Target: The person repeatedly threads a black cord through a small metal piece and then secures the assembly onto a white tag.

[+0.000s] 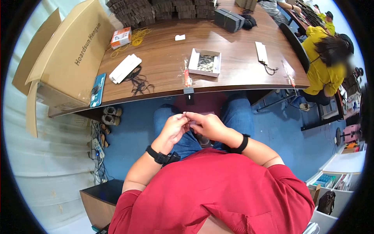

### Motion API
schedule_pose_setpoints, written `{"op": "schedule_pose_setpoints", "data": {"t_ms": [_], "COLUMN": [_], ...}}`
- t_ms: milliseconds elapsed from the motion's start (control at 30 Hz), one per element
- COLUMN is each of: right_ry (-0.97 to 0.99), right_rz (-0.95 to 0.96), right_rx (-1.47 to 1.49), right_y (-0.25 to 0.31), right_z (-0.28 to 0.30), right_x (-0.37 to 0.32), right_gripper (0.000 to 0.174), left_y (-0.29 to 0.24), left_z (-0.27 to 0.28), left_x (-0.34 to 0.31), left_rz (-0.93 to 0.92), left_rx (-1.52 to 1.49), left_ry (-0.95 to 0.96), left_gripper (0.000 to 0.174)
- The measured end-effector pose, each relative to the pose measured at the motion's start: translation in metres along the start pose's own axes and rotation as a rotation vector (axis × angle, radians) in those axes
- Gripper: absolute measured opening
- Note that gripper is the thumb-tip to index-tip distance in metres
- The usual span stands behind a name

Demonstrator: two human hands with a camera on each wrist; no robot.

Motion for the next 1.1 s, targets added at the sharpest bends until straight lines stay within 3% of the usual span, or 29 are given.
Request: {"op": "schedule_pose_setpoints", "data": {"t_ms": [67,200,267,333,400,467,533,600,633,733,800,867,967,1067,1100], "right_ry": [-0.053,-0.141,-0.164,-0.167,-0.094,0.164,0.237,0.263,0.313,0.007,-0.342,-0.452,-0.515,-0.017,0.057], "right_rz": [0.037,0.049,0.02,0.028,-0.179,-0.481,-0.573,-0.559,-0.572,-0.42,0.0,0.154,0.282,-0.004,0.139], "right_rx": [-0.205,-0.259,-0.285,-0.302,0.177,0.629,0.938,1.088,1.172,0.647,-0.163,-0.298,-0.272,0.087,-0.189], "right_y": [0.003,0.001,0.001,-0.003,-0.01,-0.008,0.002,0.005,0.009,0.002,0.024,0.035,0.035,0.017,0.025], "right_z": [0.003,0.002,0.006,0.015,0.031,0.036,0.042,0.043,0.046,0.066,0.091,0.096,0.097,0.094,0.099], "right_x": [0.0,-0.003,-0.001,0.001,0.004,0.006,0.007,0.01,0.011,0.015,0.015,0.013,0.011,0.014,0.014], "right_gripper": [0.028,0.017,0.014,0.012,0.013,0.015,0.015,0.017,0.015,0.014,0.005,0.009,0.011,0.01,0.009], "left_y": [0.008,0.005,-0.006,-0.027,-0.042,-0.057,-0.073,-0.051,-0.042,-0.04,-0.031,-0.027,-0.034,-0.038,-0.04], "left_z": [-0.007,-0.017,-0.023,-0.022,-0.006,-0.024,-0.057,-0.064,-0.064,-0.058,-0.054,-0.054,-0.063,-0.054,-0.051], "left_x": [-0.002,-0.005,-0.006,-0.017,-0.017,-0.023,-0.036,-0.026,-0.022,-0.016,-0.015,-0.02,-0.026,-0.021,-0.02], "left_rz": [0.127,0.182,0.166,0.013,-0.261,-0.568,-0.664,-0.512,-0.285,-0.256,-0.163,-0.008,0.02,0.021,0.023], "left_rx": [-0.174,-0.26,-0.344,-0.092,0.445,0.741,0.959,0.587,0.481,0.419,0.338,0.257,0.212,0.184,0.165], "left_ry": [-0.02,0.146,0.227,0.126,0.034,0.063,0.202,0.335,0.395,0.365,0.405,0.423,0.453,0.386,0.353], "left_gripper": [0.011,0.011,0.021,0.028,0.032,0.036,0.052,0.046,0.036,0.027,0.024,0.023,0.024,0.025,0.025]}}
Point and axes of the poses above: each hand's wrist, its own x-axis towards the middle knuckle, its own z-axis out of the back of the hand, y = z × x, the point moved 6 cm from there along x, towards the middle knuckle, and after that the axes turned 2 degrees about -z, right-handed, at the moved point
